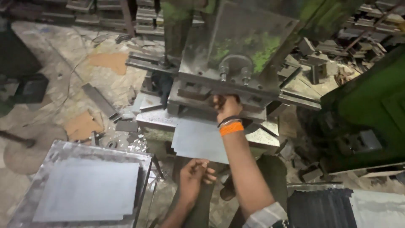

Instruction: Feeding rectangular metal sheets into a manual vertical press for stamping and stacking them.

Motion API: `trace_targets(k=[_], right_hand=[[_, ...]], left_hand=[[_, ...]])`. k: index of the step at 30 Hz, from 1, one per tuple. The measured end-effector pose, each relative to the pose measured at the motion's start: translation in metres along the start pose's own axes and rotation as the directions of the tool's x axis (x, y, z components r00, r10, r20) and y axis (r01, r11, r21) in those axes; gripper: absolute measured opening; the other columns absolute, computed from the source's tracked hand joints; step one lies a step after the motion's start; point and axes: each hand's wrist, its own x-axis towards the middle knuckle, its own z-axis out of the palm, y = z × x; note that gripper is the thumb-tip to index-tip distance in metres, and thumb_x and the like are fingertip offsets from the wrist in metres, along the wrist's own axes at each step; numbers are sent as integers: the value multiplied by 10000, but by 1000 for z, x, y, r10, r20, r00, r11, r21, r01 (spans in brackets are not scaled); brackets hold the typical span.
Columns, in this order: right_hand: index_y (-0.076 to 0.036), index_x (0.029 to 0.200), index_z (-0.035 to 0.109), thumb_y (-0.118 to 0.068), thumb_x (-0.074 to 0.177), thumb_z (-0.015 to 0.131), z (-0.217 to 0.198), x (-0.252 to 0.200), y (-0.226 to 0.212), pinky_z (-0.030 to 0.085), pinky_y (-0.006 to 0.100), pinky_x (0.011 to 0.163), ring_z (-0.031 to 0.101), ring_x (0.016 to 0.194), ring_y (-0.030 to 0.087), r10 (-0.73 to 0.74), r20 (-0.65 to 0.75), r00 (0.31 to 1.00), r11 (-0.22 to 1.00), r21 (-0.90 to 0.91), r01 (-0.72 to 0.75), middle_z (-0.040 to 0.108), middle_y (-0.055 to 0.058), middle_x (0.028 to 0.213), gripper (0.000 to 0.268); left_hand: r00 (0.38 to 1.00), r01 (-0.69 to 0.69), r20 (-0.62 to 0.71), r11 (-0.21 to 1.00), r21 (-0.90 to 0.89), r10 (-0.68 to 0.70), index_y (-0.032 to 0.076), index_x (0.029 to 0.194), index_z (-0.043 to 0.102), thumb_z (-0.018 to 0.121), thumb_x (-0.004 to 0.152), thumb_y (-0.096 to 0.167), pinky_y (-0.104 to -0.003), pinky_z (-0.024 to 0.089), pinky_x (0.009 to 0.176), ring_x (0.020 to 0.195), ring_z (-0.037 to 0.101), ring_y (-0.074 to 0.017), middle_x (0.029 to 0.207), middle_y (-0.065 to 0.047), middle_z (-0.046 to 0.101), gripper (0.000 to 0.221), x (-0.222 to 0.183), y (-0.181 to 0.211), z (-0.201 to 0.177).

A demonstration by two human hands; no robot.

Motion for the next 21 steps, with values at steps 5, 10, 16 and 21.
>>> trace_targets(k=[5,10,16,21], right_hand=[[-36,726,678,-42,952,611,-35,-77,12,385,254,389,535,420,141,-144,83,986,976,-155,155,628,60,572,236],[-21,1080,642,-161,1011,612,-124,-165,59,434,305,441,549,493,177,20,-6,1000,960,-280,-21,611,78,663,159],[-15,853,742,-362,959,712,-154,-165,67,325,274,321,409,334,132,88,-71,994,756,-645,-113,508,37,472,365],[25,744,667,-362,993,649,-146,-180,49,296,281,347,383,367,138,150,111,982,741,-671,-38,472,59,484,461]], left_hand=[[979,-114,-167,992,48,120,-23,1123,706,609,986,184,-360,580,565,637,706,-264,848,-189,749,267,-21,46,-42],[865,-250,-413,959,135,284,1,1152,663,570,1019,43,-387,596,605,686,721,-276,862,-195,745,168,-36,91,-107],[798,-312,-452,915,256,399,-17,1164,654,547,1070,93,-306,527,676,753,688,-230,898,-143,690,179,-49,130,-144],[522,-481,-394,642,597,757,-5,1131,609,619,1142,66,-263,576,700,802,685,-157,930,-94,685,73,-44,182,-186]])
